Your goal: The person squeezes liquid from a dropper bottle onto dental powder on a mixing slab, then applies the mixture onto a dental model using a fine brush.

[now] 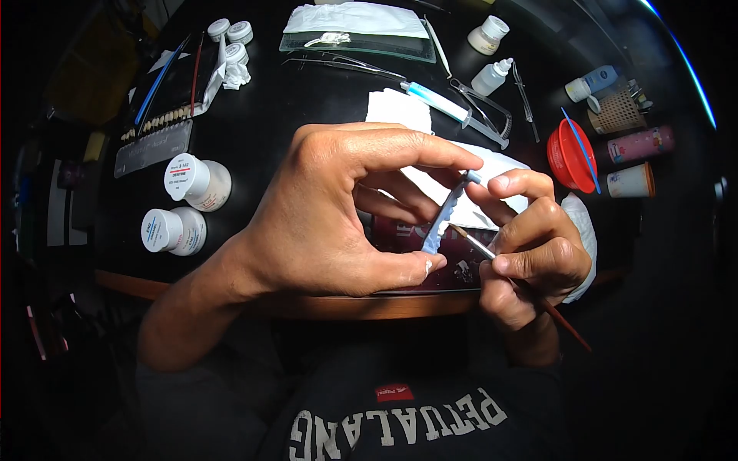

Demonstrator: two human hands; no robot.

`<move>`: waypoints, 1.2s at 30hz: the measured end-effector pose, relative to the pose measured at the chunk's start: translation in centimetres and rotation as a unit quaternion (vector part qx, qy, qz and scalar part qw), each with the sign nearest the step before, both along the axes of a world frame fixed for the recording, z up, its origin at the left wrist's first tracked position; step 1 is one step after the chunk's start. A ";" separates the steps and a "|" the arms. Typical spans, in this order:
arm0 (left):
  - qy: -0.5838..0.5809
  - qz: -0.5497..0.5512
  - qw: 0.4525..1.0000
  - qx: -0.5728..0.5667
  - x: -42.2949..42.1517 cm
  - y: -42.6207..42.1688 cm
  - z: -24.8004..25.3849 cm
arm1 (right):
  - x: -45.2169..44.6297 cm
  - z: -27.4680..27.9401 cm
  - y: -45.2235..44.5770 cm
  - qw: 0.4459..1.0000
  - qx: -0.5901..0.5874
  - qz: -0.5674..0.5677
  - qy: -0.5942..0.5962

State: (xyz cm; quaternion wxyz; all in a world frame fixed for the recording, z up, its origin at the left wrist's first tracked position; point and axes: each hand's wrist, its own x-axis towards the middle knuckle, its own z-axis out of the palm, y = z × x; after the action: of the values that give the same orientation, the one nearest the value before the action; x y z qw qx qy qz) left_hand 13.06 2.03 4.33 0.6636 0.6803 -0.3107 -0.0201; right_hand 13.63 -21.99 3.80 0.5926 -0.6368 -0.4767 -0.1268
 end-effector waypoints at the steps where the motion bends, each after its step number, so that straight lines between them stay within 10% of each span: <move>1: 0.001 -0.001 1.000 -0.001 0.0 0.0 0.0 | 0.0 0.0 0.0 1.000 0.001 0.001 0.000; 36: -0.008 0.012 1.000 0.011 0.0 0.0 0.1 | 0.0 -0.2 -0.2 1.000 -0.006 0.014 0.002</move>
State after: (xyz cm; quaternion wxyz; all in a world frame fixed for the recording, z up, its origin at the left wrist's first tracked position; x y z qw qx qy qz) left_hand 13.02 2.06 4.42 0.6538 0.6912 -0.3077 -0.0097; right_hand 13.60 -22.19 3.58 0.5913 -0.6339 -0.4853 -0.1139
